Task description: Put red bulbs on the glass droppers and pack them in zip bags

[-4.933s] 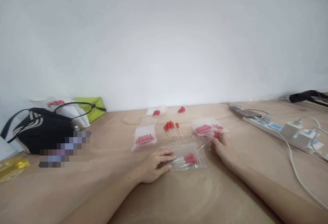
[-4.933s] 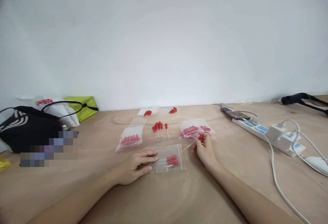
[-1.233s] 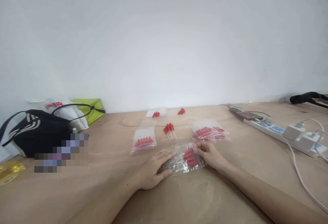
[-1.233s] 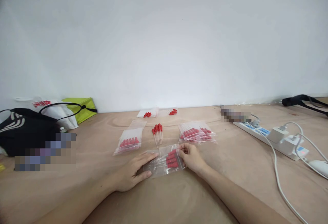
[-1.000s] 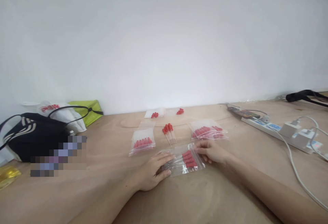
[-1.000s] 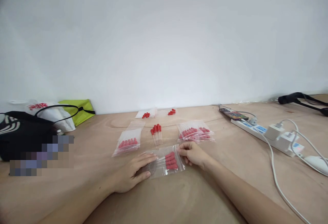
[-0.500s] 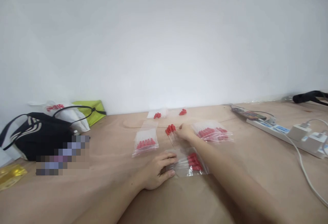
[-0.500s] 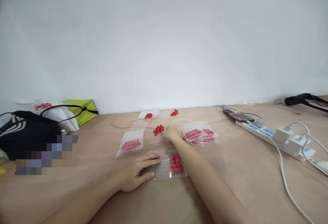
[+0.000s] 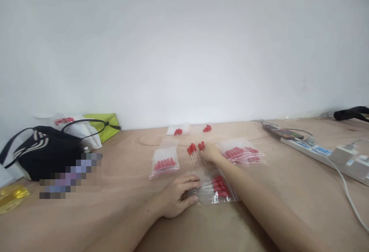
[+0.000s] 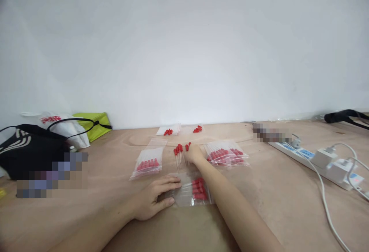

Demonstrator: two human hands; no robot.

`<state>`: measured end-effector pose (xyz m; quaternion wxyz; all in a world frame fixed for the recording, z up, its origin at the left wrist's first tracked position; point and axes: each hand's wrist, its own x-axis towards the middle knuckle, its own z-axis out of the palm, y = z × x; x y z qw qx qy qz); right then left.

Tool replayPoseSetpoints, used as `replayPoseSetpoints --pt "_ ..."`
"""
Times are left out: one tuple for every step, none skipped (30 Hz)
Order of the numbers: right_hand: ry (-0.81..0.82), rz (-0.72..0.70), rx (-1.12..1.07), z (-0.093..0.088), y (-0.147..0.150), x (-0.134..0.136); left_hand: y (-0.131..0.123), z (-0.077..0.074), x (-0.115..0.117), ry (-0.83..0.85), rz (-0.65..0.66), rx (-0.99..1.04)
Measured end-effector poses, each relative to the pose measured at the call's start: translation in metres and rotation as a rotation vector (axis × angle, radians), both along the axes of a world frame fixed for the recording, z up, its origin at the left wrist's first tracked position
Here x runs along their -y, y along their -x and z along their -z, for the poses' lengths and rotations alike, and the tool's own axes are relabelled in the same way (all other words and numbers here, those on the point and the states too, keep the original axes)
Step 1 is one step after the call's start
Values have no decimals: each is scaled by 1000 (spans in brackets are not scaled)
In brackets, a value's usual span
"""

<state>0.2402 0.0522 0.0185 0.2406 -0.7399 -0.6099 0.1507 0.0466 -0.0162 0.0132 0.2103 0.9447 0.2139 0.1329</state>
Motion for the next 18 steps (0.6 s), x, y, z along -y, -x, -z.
replayPoseSetpoints --pt "-22 0 -28 -1 -3 1 0 0 0 1 -1 2" --pt "-46 -2 -53 -2 -6 3 1 1 0 2 0 4" --pt "-69 -4 -74 -3 -11 7 1 1 0 1 2 5" --pt "-98 -3 -100 -4 -17 13 1 1 0 0 3 7" --pt "-134 2 -140 -5 -24 21 1 1 -1 -1 3 6" --pt "-169 9 -183 -6 -31 30 1 1 -1 2 1 2" --pt "-240 24 -288 -5 -39 41 1 1 -1 4 -2 -5" --pt "-291 40 -398 -4 -48 53 0 1 -1 7 -5 -13" --pt "-328 52 -504 -1 -56 64 0 1 -1 9 -8 -19" --pt "-371 81 -592 3 -64 75 -1 0 -1 8 -10 -25" --pt "-410 110 -659 7 -71 84 -1 0 0 8 -14 -31" --pt "-437 143 -714 13 -77 92 -1 -1 0 7 -21 -36" --pt "-457 182 -756 18 -81 98 -1 -1 1 8 -32 -40" --pt "-469 216 -789 22 -84 102 -1 -1 1 12 -47 -44" --pt "-475 242 -817 26 -86 104 -1 -2 2 17 -62 -50" --pt "-477 256 -839 29 -87 106 0 -2 2 26 -76 -55" --pt "-477 257 -855 30 -86 106 0 -3 3 35 -87 -61" --pt "-476 246 -865 31 -84 105 1 -3 3 44 -95 -69"
